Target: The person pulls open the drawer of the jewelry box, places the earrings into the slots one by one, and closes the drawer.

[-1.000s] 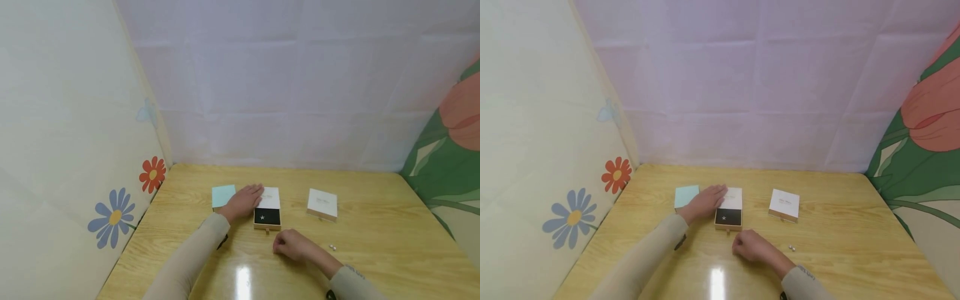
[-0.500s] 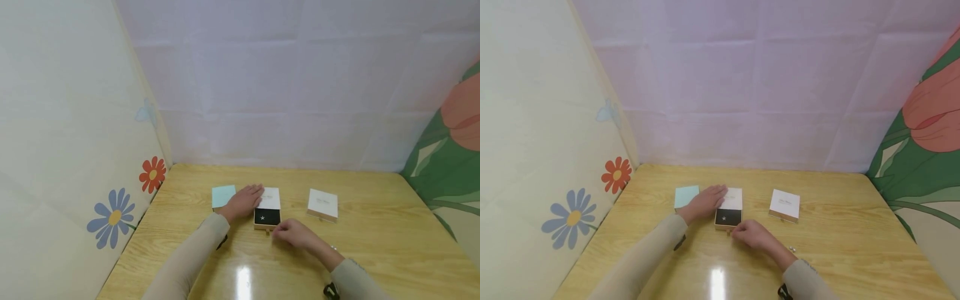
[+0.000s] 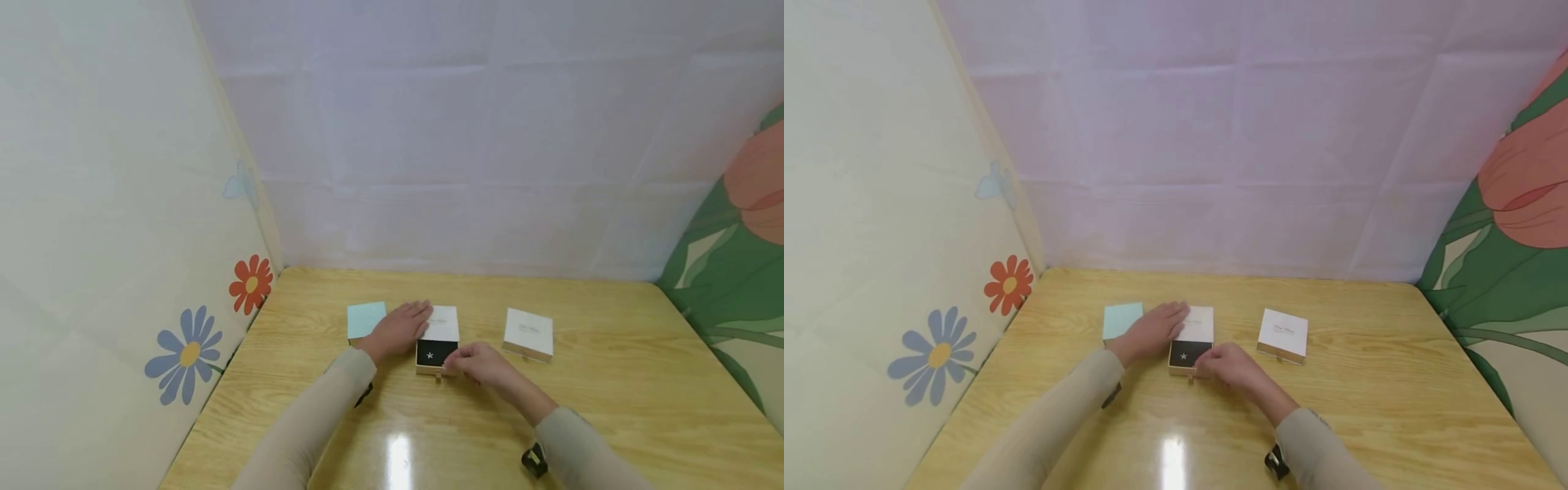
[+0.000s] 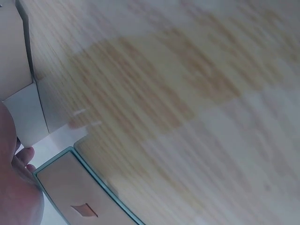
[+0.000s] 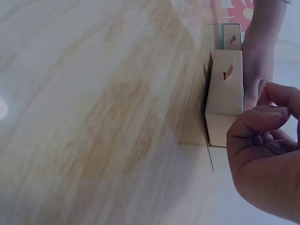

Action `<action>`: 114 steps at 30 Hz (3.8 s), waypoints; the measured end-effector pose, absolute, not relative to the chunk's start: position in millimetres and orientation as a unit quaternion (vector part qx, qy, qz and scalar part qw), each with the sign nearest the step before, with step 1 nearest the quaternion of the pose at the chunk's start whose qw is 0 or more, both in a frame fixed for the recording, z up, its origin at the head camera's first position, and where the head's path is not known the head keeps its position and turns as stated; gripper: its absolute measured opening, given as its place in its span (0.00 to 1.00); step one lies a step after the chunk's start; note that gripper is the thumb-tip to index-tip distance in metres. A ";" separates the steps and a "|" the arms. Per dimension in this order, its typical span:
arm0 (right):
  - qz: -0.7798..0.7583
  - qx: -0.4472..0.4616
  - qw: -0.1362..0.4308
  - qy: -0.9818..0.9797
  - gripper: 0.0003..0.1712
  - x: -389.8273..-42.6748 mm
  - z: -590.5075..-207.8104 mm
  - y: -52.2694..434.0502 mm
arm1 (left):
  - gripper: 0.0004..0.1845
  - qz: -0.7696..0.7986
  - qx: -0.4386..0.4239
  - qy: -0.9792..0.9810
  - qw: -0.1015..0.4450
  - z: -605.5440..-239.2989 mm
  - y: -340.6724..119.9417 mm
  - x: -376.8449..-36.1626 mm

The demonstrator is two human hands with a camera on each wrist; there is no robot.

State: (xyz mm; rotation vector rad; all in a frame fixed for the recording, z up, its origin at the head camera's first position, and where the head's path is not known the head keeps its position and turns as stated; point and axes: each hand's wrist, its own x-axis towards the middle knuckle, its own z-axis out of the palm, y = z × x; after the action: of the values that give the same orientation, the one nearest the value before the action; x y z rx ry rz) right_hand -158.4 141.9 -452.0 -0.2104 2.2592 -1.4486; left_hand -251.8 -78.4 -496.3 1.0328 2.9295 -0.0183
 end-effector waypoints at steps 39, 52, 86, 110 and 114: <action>-0.388 -0.043 0.168 0.905 0.06 -186.6 -459.0 128.1 | 0.30 -0.006 0.333 0.943 0.013 -501.2 -78.8 -254.6; -0.321 -0.071 0.144 0.934 0.05 -185.3 -457.0 123.2 | 0.29 -0.018 0.335 0.942 0.012 -497.6 -78.1 -253.0; -0.234 -0.098 0.084 0.964 0.04 -179.2 -463.0 114.8 | 0.29 -0.014 0.331 0.944 0.014 -495.3 -77.9 -249.9; -0.227 -0.138 0.067 0.962 0.04 -177.3 -460.2 120.2 | 0.29 -0.026 0.335 0.942 0.009 -485.4 -75.8 -243.3; -0.259 -0.120 0.073 0.956 0.03 -176.7 -458.8 121.5 | 0.29 -0.022 0.335 0.942 0.012 -487.9 -75.9 -245.1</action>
State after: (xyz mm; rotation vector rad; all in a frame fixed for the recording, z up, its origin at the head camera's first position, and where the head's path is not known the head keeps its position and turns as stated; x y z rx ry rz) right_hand -176.7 121.5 -458.8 -0.3595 2.8695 -0.7773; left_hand -245.1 -75.9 -487.9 1.0431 2.9374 -0.0685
